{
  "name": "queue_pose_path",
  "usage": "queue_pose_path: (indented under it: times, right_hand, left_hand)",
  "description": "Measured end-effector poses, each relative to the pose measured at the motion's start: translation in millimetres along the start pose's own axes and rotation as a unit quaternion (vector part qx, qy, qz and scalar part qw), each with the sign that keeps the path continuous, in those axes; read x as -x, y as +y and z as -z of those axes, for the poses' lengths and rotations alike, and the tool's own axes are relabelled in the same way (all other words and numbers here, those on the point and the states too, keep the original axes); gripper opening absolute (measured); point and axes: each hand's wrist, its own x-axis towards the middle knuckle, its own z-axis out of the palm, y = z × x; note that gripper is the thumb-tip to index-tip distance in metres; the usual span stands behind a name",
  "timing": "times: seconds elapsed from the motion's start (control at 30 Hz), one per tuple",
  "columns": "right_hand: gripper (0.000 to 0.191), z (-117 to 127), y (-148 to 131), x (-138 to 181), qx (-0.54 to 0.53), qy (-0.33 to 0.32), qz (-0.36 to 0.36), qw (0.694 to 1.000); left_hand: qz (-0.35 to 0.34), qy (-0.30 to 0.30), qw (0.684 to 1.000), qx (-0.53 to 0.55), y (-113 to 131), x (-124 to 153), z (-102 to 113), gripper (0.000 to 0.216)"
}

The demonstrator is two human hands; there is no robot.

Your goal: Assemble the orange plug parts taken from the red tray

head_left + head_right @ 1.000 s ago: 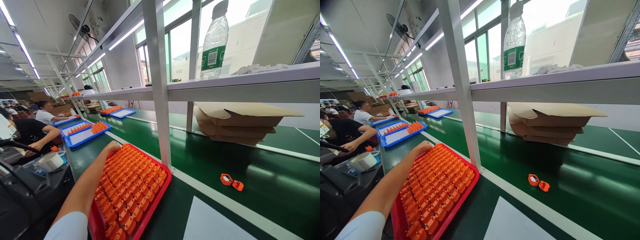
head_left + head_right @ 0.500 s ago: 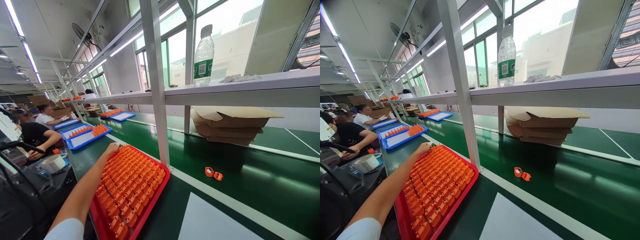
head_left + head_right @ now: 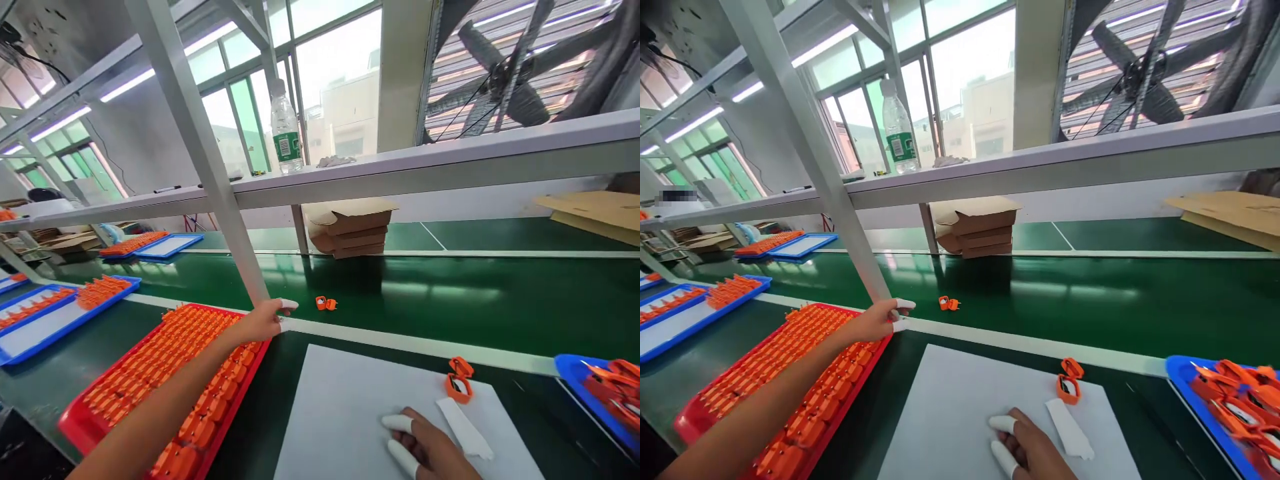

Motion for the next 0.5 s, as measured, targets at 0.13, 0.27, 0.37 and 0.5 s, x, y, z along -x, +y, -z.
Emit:
queue_pose_path:
  times: [0.13,0.27,0.37,0.5]
  right_hand:
    - [0.020,12,-7,6,-0.010,-0.043,0.039,0.998]
    - [0.018,24,-13,11,-0.008,-0.072,0.047,0.996]
    - [0.017,26,-14,14,-0.008,-0.062,0.051,0.997]
    - [0.020,20,-8,7,-0.117,-0.008,-0.005,0.993]
  left_hand:
    - [-0.016,-0.010,0.999,-0.049,19,-46,-68,0.065]
    - [0.009,0.033,0.996,-0.081,33,-85,-104,0.044]
    - [0.003,0.052,0.996,-0.077,50,-94,-124,0.037]
    - [-0.053,0.019,0.998,-0.040,83,-63,-163,0.038]
